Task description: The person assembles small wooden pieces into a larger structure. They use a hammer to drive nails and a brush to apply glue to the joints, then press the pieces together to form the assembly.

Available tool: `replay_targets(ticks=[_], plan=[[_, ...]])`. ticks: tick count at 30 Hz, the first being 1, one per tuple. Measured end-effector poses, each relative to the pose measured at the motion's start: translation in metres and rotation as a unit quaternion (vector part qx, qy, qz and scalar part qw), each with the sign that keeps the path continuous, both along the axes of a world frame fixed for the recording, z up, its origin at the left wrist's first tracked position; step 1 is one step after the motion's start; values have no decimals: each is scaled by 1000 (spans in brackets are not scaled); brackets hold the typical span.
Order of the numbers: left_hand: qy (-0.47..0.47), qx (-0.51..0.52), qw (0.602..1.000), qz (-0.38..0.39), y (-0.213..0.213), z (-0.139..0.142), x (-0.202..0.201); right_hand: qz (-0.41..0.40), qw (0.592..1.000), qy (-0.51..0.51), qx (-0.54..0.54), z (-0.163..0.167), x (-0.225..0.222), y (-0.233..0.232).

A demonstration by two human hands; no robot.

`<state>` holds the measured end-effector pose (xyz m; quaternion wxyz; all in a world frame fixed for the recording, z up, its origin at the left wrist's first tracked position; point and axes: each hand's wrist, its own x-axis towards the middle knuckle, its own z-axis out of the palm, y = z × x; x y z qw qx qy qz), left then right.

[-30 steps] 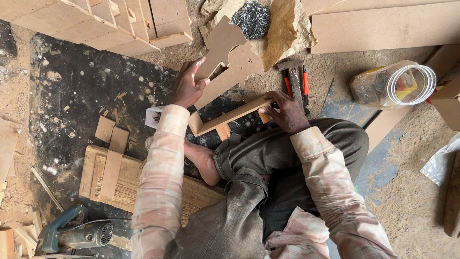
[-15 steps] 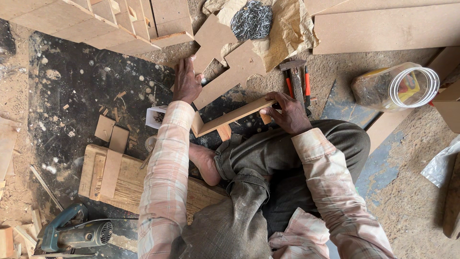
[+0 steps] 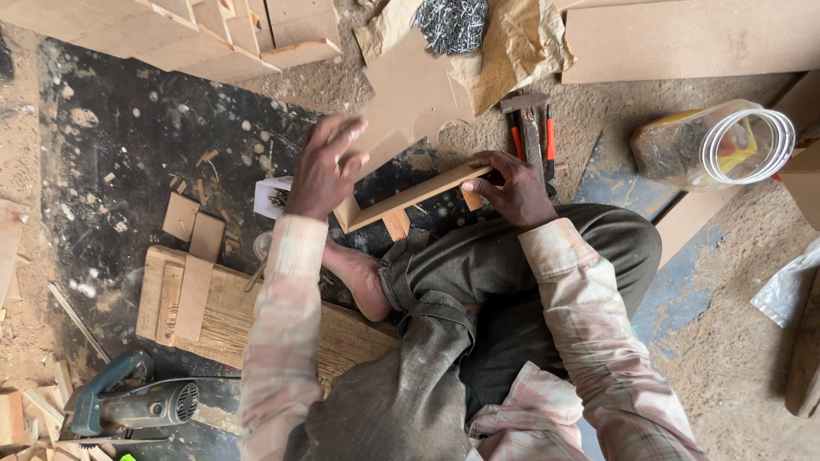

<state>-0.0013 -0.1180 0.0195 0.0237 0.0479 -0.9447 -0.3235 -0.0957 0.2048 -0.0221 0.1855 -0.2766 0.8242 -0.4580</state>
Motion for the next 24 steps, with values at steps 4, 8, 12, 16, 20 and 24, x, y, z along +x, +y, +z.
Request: replay_targets(ticks=[4, 8, 12, 16, 20, 24], plan=[[-62, 42, 997, -10, 25, 7, 40, -21, 999, -30, 10, 3, 0, -2], [-36, -34, 997, -54, 45, 10, 57, -27, 1000, -15, -8, 2, 1, -2], [-29, -37, 997, -59, 49, 17, 55, -34, 999, -27, -14, 0, 2, -1], [-15, -29, 998, -60, 52, 21, 48, -30, 999, -8, -7, 2, 2, -2], [-4, -28, 998, -61, 57, 19, 47, -17, 999, -47, -22, 11, 0, -3], [11, -28, 998, -58, 58, 16, 43, 14, 967, -217, -135, 26, -5, 0]])
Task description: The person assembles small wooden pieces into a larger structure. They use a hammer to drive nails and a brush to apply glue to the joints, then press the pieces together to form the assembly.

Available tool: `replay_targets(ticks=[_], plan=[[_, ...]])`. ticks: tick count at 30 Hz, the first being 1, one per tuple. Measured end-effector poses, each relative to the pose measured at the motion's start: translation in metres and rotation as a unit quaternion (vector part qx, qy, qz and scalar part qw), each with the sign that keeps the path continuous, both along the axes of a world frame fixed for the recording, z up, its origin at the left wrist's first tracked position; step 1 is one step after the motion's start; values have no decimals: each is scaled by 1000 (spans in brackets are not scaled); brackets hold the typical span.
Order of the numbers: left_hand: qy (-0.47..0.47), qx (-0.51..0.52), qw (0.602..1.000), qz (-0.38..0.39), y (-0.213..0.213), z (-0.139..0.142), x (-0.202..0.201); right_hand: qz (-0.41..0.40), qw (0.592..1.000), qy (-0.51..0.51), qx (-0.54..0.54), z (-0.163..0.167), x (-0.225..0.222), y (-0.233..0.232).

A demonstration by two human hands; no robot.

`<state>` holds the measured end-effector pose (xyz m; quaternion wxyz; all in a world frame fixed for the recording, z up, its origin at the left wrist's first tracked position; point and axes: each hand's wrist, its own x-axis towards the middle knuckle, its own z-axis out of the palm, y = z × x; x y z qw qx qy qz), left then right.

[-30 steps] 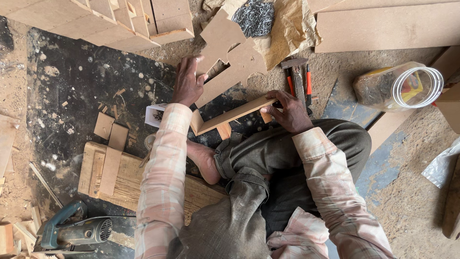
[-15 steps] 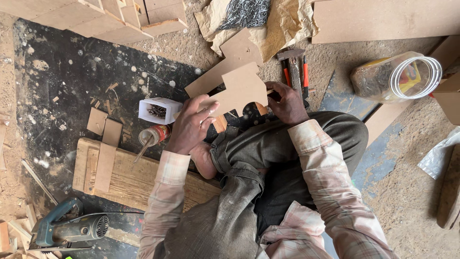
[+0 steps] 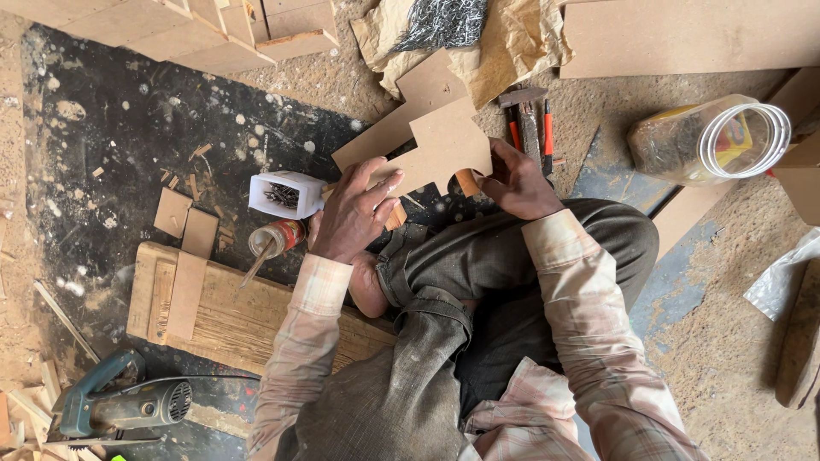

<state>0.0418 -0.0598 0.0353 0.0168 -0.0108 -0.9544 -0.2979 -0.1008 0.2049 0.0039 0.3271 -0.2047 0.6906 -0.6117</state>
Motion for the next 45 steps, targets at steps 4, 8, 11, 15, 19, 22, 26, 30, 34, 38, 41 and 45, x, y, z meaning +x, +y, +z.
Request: replay_targets(ticks=[4, 8, 11, 15, 19, 22, 26, 30, 34, 38, 41, 45], plan=[[9, -10, 1000, -1, -1, -1, -2, -35, 987, -157, -5, 5, 1, -3], [67, -4, 995, 80, -13, -3, 18, -63, 990, -23, 127, -4, 3, -12], [77, 90, 960, 255, -22, -11, 50, -70, 994, -35, 75, -11, 7, -15], [56, 340, 847, 405, -18, -38, 81, -71, 994, 0, 89, -16, 10, -18], [62, 400, 792, 457, -13, -60, 91, -87, 996, -30, 21, -18, 14, -21], [78, 397, 782, 474, -13, -66, 91, -80, 996, -13, 29, -19, 13, -22], [55, 360, 795, 484, -14, -65, 90, -76, 995, -12, 69, -20, 11, -22], [73, 333, 814, 469, -14, -65, 89, -72, 996, -13, 60, -23, 10, -24], [16, 359, 806, 469, -22, -58, 90, -73, 996, -11, 53, -26, 10, -25], [7, 215, 935, 283, -45, -43, 91, -71, 996, 1, 56, -25, 11, -25], [-5, 107, 977, 186, -56, -35, 81, -67, 996, 4, 62, -22, 10, -26], [-40, 39, 988, 142, -60, -27, 72, -68, 996, 0, 61, -18, 10, -25]])
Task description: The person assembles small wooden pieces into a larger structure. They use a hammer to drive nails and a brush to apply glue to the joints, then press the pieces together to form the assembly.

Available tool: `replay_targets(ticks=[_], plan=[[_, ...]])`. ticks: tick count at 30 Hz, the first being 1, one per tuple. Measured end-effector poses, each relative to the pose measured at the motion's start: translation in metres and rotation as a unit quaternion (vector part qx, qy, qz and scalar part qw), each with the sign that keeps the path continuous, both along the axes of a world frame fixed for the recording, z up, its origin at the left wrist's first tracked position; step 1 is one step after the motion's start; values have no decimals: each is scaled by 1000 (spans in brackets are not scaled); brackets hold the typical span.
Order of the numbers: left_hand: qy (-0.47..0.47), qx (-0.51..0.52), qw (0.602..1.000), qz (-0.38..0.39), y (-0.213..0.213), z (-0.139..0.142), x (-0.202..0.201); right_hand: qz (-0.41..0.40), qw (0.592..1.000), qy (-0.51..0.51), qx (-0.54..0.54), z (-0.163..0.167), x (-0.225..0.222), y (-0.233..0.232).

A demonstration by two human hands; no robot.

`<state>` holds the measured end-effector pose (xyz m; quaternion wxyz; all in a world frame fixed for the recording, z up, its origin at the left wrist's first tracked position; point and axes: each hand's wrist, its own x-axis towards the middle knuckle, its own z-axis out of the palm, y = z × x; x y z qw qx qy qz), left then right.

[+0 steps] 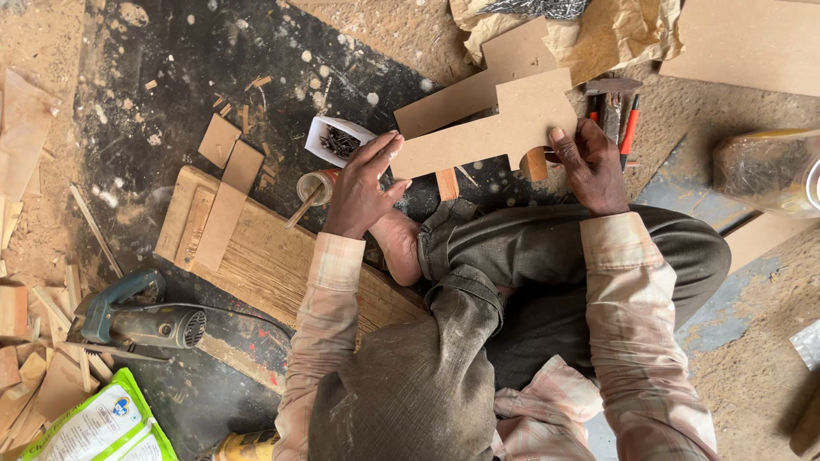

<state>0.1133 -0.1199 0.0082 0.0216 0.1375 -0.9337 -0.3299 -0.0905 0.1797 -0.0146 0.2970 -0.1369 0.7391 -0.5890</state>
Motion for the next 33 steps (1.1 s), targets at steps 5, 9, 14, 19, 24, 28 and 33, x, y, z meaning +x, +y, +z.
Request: replay_targets(ticks=[5, 9, 14, 19, 24, 28, 33], plan=[[-24, 3, 1000, 2, -1, 3, -3, 0, 1000, 7, 10, 2, 0, 0], [-31, 5, 1000, 1, -1, 4, -7, -1, 1000, 2, 1, 2, -1, -1], [-42, 28, 999, 8, 1, 11, -11, -5, 1000, 7, 1, 4, -1, 0], [-40, 40, 998, 17, 2, 18, -15, 0, 1000, 10, 7, 3, -3, 1], [-41, 28, 999, 15, 3, 18, -16, -2, 1000, 0, 3, 0, -4, 4], [-40, 12, 999, 6, 2, 16, -16, -2, 1000, -7, 0, -4, -5, 7], [-27, 6, 1000, 0, 2, 13, -16, -3, 1000, -14, 2, -7, -6, 7]])
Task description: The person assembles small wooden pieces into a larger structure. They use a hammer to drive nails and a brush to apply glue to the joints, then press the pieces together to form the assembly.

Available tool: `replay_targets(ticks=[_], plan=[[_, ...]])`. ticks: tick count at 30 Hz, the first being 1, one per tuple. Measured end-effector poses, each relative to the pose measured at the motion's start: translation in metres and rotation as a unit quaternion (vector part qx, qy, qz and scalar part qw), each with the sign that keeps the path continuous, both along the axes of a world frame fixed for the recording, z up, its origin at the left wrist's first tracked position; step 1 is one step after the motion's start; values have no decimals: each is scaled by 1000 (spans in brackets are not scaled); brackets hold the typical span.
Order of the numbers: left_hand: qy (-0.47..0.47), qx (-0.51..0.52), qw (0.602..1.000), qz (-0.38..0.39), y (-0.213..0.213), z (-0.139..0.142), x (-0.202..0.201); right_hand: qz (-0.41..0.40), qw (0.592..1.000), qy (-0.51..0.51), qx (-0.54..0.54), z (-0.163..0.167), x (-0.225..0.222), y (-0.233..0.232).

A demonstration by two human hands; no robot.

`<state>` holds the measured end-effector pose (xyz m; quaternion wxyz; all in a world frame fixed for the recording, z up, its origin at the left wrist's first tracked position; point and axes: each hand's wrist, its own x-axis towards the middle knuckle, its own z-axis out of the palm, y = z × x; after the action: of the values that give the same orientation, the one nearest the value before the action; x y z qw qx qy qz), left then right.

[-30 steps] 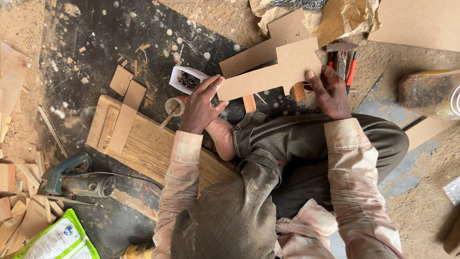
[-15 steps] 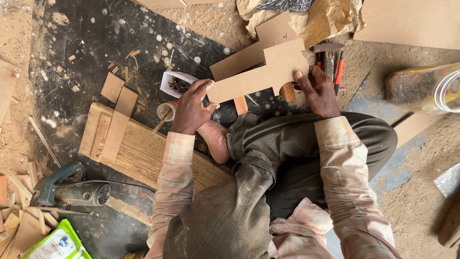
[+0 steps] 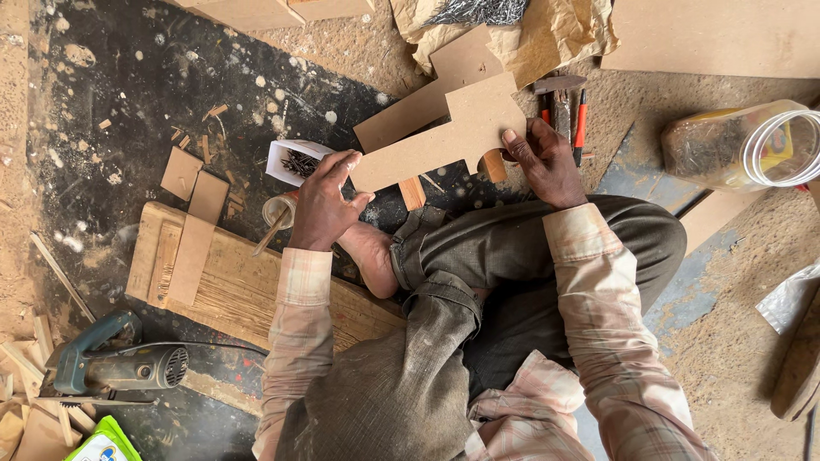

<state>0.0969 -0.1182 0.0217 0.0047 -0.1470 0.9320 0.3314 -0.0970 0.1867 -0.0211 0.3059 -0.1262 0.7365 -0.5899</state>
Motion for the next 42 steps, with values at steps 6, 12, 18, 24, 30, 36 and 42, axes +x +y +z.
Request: replay_targets(ticks=[6, 12, 18, 24, 30, 36, 42], plan=[[-4, 2, 1000, 1, 0, -4, 1, 1, 1000, 16, 5, -2, 1, 1], [-12, 6, 1000, 1, -1, -7, 1, 7, 999, 15, 34, -3, -2, 3], [-10, 0, 1000, -4, 0, -7, 1, 2, 1000, 0, 19, 2, -1, 1], [-18, -13, 1000, -2, 2, 0, 1, -10, 999, -17, -29, -3, 0, 2], [-7, -52, 999, -6, 0, 0, 8, -6, 995, 35, 98, -9, 1, 10], [-1, -103, 994, -33, -25, -20, -10, -12, 999, -33, 10, 4, 3, 2], [-21, -193, 978, -74, -23, -43, -56, 6, 999, -40, 3, 12, 6, 3]])
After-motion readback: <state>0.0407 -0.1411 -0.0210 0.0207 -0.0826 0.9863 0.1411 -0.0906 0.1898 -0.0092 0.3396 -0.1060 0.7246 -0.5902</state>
